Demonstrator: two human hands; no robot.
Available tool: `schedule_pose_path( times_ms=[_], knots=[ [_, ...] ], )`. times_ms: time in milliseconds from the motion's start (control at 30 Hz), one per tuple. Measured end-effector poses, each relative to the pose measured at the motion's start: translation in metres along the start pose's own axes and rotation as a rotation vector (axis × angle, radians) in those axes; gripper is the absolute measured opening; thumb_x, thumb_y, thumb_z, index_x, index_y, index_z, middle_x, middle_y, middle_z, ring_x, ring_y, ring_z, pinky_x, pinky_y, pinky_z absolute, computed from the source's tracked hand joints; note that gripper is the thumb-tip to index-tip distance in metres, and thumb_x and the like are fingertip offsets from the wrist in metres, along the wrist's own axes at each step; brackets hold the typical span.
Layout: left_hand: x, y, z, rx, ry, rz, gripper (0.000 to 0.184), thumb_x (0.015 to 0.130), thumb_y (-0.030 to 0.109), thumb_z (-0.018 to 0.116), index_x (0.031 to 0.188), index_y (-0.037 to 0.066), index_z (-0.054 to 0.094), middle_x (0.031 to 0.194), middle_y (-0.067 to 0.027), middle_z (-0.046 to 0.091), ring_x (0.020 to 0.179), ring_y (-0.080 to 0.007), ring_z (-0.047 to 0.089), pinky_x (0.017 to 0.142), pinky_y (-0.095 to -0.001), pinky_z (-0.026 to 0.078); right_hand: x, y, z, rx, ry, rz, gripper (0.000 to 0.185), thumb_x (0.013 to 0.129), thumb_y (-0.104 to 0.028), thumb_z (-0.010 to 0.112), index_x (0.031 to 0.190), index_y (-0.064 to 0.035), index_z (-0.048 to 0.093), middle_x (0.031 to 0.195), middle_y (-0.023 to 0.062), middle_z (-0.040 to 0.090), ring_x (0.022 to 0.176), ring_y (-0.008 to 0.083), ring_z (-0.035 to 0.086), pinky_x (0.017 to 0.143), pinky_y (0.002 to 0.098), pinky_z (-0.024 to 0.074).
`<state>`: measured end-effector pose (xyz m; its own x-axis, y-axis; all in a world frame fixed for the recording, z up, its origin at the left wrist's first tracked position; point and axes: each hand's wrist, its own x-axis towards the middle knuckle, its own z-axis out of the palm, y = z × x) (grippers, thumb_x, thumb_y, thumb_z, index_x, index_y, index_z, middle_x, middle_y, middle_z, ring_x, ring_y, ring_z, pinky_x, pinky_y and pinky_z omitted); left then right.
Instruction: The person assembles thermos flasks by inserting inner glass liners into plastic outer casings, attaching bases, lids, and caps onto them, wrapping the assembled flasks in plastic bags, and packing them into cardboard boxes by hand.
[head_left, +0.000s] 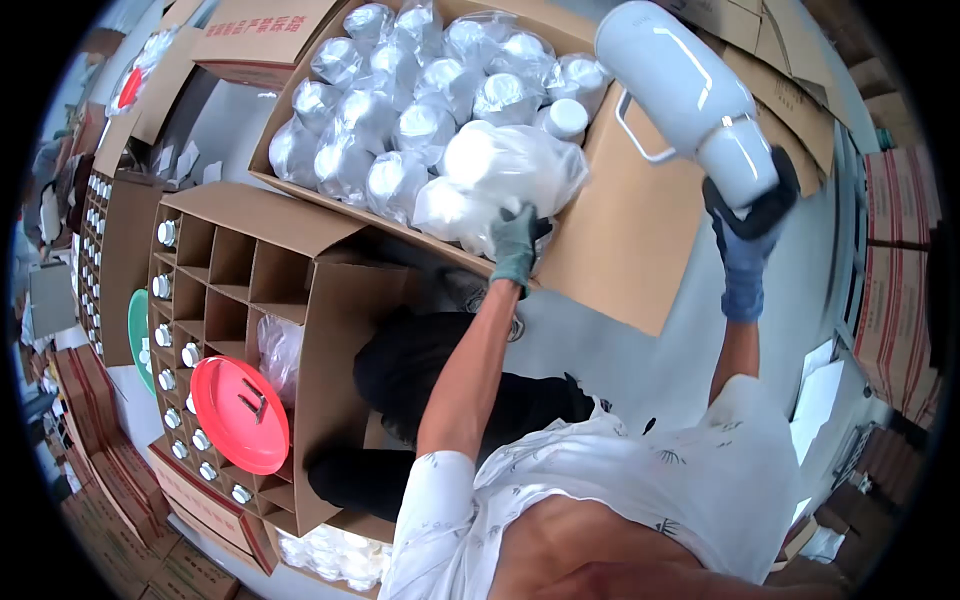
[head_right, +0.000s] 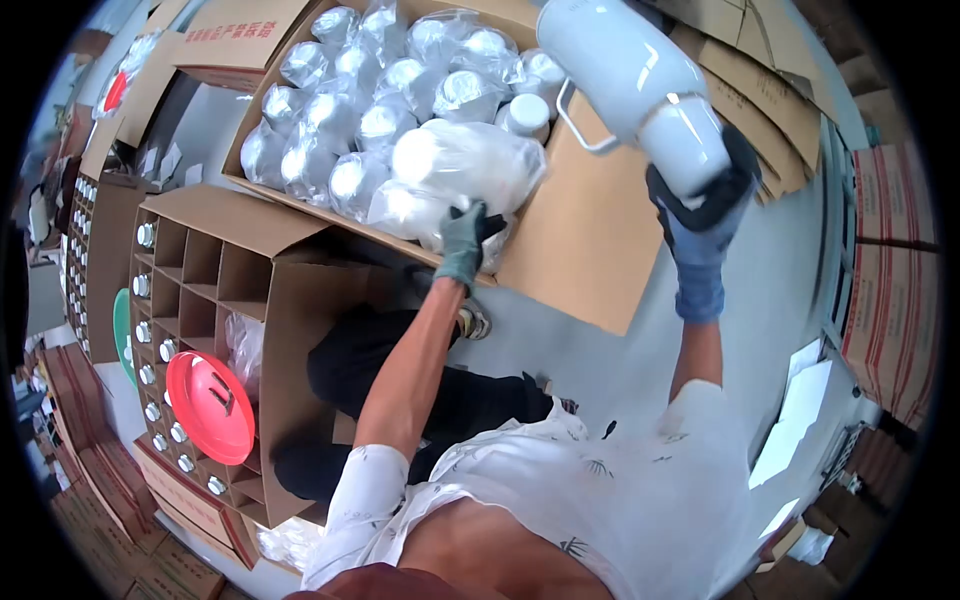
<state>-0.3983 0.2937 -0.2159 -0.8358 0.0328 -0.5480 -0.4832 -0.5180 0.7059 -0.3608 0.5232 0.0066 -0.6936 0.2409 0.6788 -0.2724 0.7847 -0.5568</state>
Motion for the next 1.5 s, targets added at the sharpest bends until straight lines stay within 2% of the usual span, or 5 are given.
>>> schedule_pose_path(
  times_ms=[133, 333, 667, 1000, 1500],
  knots=[
    [-0.006, 0.002, -0.006, 0.705, -0.305, -0.098, 0.033, 0.087, 0.020, 0.067, 0.110, -0.001, 0.057, 0.096, -0.0063, 0.063, 0.082, -0.0167, 0.064, 0.069, -0.0279, 0.055, -0.037, 0.001, 0.003, 0.059, 0.028, 0.080, 0.097, 0.060, -0.015, 0.089, 0.139, -0.0019, 0.034, 0.132, 0.0116, 0.040, 0.120, 0.0249, 0.046, 0.101, 0.0371, 0.0415],
    [-0.173, 0.153, -0.069, -0.077, -0.103, 0.234, 0.056, 0.100, 0.039, 0.046, 0.142, 0.003, 0.037, 0.135, -0.0122, 0.046, 0.116, -0.0277, 0.054, 0.093, -0.0428, 0.051, -0.075, -0.100, 0.043, 0.739, -0.301, 0.486, 0.092, 0.066, -0.017, 0.087, 0.139, -0.0044, 0.034, 0.130, 0.0094, 0.045, 0.119, 0.0223, 0.049, 0.101, 0.0365, 0.0433],
    [-0.365, 0.115, -0.215, -0.191, 0.272, 0.748, 0.039, 0.098, 0.021, 0.048, 0.130, -0.001, 0.049, 0.117, -0.0115, 0.061, 0.104, -0.0224, 0.062, 0.090, -0.0353, 0.051, -0.120, -0.279, 0.016, 0.916, -0.898, -0.953, 0.067, 0.062, -0.025, 0.084, 0.123, -0.0115, 0.061, 0.135, 0.0216, 0.045, 0.125, 0.0416, 0.043, 0.105, 0.0498, 0.0354],
    [-0.475, 0.091, -0.292, 0.841, 0.314, 0.833, 0.035, 0.093, 0.010, 0.055, 0.127, 0.000, 0.057, 0.127, -0.0122, 0.059, 0.117, -0.0219, 0.054, 0.103, -0.0335, 0.041, -0.212, -0.369, 0.064, 1.199, -1.301, -0.881, 0.046, 0.073, -0.031, 0.078, 0.111, -0.0084, 0.066, 0.111, 0.0134, 0.061, 0.110, 0.0333, 0.054, 0.101, 0.0458, 0.0391],
    [-0.508, 0.048, -0.268, 0.643, 1.024, 1.008, 0.045, 0.100, 0.032, 0.036, 0.121, -0.002, 0.056, 0.124, -0.0177, 0.058, 0.116, -0.0271, 0.054, 0.103, -0.0399, 0.039, -0.278, -0.384, 0.111, 1.483, -1.276, -0.741, 0.027, 0.073, -0.016, 0.075, 0.097, -0.0066, 0.063, 0.100, 0.0121, 0.060, 0.098, 0.0353, 0.056, 0.089, 0.0439, 0.0457]
  ],
)
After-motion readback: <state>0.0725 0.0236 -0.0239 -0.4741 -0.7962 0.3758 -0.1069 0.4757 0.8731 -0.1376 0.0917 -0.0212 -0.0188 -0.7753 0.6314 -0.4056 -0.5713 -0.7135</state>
